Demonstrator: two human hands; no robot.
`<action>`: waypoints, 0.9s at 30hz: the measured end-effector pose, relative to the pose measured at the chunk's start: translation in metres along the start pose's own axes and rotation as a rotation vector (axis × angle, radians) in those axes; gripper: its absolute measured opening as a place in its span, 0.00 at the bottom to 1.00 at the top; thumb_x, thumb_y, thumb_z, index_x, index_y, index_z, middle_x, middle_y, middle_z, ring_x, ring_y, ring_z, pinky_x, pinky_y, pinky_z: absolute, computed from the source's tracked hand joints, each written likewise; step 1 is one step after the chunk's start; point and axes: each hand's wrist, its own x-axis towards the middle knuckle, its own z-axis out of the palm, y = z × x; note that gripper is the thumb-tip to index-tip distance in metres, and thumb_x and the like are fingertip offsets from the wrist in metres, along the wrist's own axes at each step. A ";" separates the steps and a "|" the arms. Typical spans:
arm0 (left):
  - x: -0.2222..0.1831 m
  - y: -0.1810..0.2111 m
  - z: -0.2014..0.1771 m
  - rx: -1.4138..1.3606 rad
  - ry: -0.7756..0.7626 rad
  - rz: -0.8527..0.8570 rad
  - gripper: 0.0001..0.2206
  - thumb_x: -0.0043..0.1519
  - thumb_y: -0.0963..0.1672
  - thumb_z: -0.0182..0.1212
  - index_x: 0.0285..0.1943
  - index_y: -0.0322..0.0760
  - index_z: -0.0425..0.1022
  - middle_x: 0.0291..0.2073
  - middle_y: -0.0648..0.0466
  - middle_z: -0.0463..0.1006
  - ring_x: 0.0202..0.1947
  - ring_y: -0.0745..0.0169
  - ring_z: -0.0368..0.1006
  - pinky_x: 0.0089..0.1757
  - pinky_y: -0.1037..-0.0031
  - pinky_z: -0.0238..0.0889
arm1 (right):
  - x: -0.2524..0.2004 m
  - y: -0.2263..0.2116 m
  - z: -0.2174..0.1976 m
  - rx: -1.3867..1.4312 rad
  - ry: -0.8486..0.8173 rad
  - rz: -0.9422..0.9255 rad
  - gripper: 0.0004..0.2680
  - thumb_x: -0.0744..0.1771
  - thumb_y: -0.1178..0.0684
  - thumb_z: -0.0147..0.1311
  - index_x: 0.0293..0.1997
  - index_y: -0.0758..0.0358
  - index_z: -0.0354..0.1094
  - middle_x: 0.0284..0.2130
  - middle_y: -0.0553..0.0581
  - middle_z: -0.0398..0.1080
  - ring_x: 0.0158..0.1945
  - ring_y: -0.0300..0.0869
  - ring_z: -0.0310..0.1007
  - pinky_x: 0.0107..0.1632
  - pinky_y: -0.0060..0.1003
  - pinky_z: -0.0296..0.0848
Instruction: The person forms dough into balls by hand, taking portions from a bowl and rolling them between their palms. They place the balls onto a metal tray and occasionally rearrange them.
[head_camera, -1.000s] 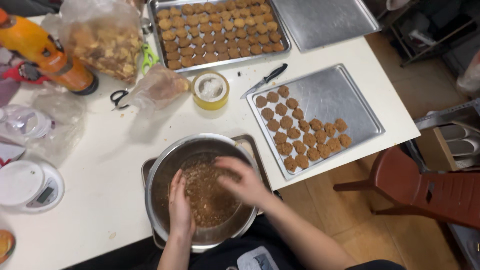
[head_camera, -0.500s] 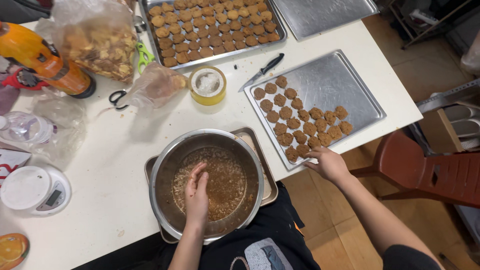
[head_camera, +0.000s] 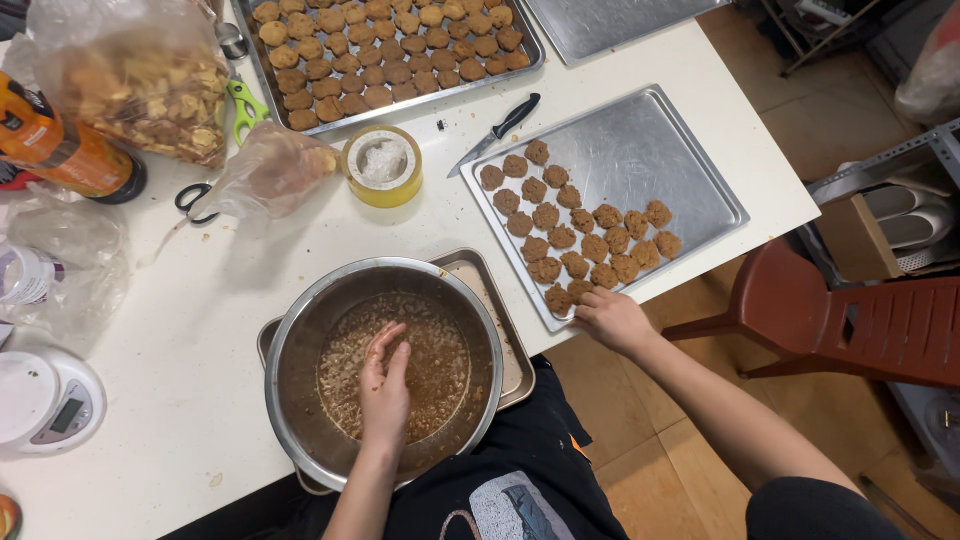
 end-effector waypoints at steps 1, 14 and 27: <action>0.000 0.000 0.001 0.002 -0.001 -0.002 0.16 0.66 0.44 0.54 0.60 0.31 0.75 0.67 0.44 0.69 0.69 0.54 0.62 0.65 0.65 0.53 | 0.004 -0.005 0.001 0.002 -0.001 0.002 0.08 0.63 0.45 0.62 0.29 0.56 0.73 0.28 0.50 0.69 0.38 0.45 0.72 0.39 0.40 0.74; 0.002 0.001 -0.002 -0.011 -0.002 0.058 0.15 0.66 0.42 0.54 0.59 0.31 0.75 0.67 0.45 0.69 0.68 0.54 0.64 0.64 0.66 0.55 | 0.082 -0.044 0.026 0.026 0.006 0.107 0.11 0.66 0.44 0.57 0.33 0.62 0.72 0.34 0.58 0.72 0.45 0.50 0.73 0.41 0.45 0.75; 0.016 0.024 0.013 0.171 -0.047 0.028 0.15 0.65 0.45 0.56 0.58 0.37 0.77 0.67 0.47 0.68 0.67 0.54 0.65 0.61 0.65 0.63 | 0.097 -0.020 -0.012 0.254 0.134 0.496 0.13 0.65 0.37 0.60 0.37 0.57 0.77 0.33 0.54 0.75 0.37 0.48 0.76 0.38 0.45 0.75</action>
